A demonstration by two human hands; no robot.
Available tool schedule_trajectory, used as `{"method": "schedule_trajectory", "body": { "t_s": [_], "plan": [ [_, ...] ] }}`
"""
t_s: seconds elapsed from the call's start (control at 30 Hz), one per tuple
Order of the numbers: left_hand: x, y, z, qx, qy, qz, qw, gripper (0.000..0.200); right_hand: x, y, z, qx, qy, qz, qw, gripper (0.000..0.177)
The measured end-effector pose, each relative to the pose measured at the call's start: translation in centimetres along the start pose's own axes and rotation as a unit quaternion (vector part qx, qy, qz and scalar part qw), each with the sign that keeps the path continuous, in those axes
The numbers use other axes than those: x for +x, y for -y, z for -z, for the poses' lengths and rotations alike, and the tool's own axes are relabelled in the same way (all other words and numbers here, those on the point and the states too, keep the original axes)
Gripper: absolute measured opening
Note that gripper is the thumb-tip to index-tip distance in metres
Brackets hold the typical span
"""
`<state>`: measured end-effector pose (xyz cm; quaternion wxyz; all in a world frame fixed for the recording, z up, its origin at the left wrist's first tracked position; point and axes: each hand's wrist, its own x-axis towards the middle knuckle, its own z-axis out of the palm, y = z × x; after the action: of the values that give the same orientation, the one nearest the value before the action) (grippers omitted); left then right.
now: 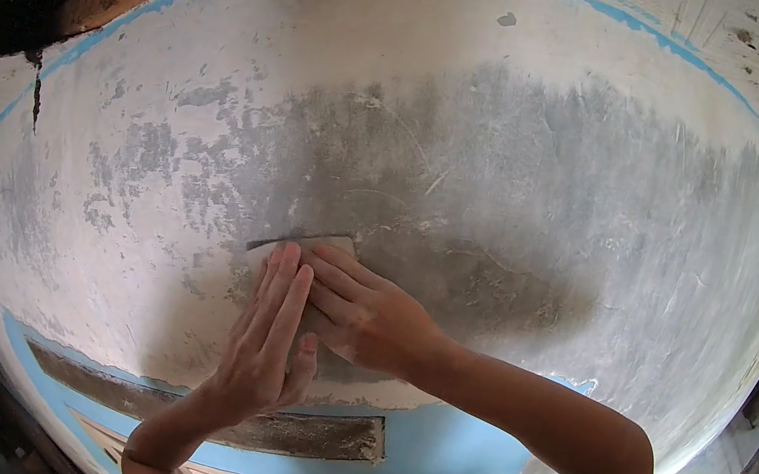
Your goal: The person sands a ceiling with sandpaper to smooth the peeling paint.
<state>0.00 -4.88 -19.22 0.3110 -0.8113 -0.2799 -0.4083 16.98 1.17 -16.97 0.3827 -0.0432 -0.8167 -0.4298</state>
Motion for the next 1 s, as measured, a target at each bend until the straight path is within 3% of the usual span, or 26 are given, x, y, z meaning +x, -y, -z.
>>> {"method": "schedule_trajectory", "body": {
  "t_s": [0.17, 0.37, 0.5, 0.57, 0.67, 0.87, 1.0],
  "plan": [
    [-0.2, 0.5, -0.6, 0.12, 0.036, -0.009, 0.992, 0.057, -0.2, -1.6, 1.5, -0.018, 0.03, 0.029, 0.999, 0.033],
    [9.1, 4.1, 3.5, 0.215, -0.029, -0.043, 0.975, 0.065, 6.3, -8.2, 4.1, -0.167, -0.003, 0.043, 0.985, 0.029],
    [11.2, 3.9, 5.7, 0.264, 0.01, -0.022, 0.964, 0.066, 7.6, -8.4, 4.7, -0.219, -0.004, 0.02, 0.975, 0.03],
    [9.6, 2.8, 5.3, 0.314, 0.02, -0.009, 0.949, 0.067, 6.6, -7.2, 4.3, -0.196, 0.012, 0.03, 0.98, 0.031],
    [7.6, 3.6, 3.9, 0.282, -0.04, -0.039, 0.958, 0.064, 5.8, -7.9, 4.7, -0.138, 0.029, 0.06, 0.988, 0.033],
    [12.5, 6.5, 6.1, 0.436, -0.142, -0.066, 0.886, 0.06, 10.9, -11.2, 5.4, -0.165, -0.02, 0.078, 0.983, 0.034],
    [9.9, 6.3, 5.5, 0.418, -0.111, -0.067, 0.899, 0.056, 9.8, -9.1, 4.2, -0.146, -0.028, 0.047, 0.988, 0.035]
  ]
}}
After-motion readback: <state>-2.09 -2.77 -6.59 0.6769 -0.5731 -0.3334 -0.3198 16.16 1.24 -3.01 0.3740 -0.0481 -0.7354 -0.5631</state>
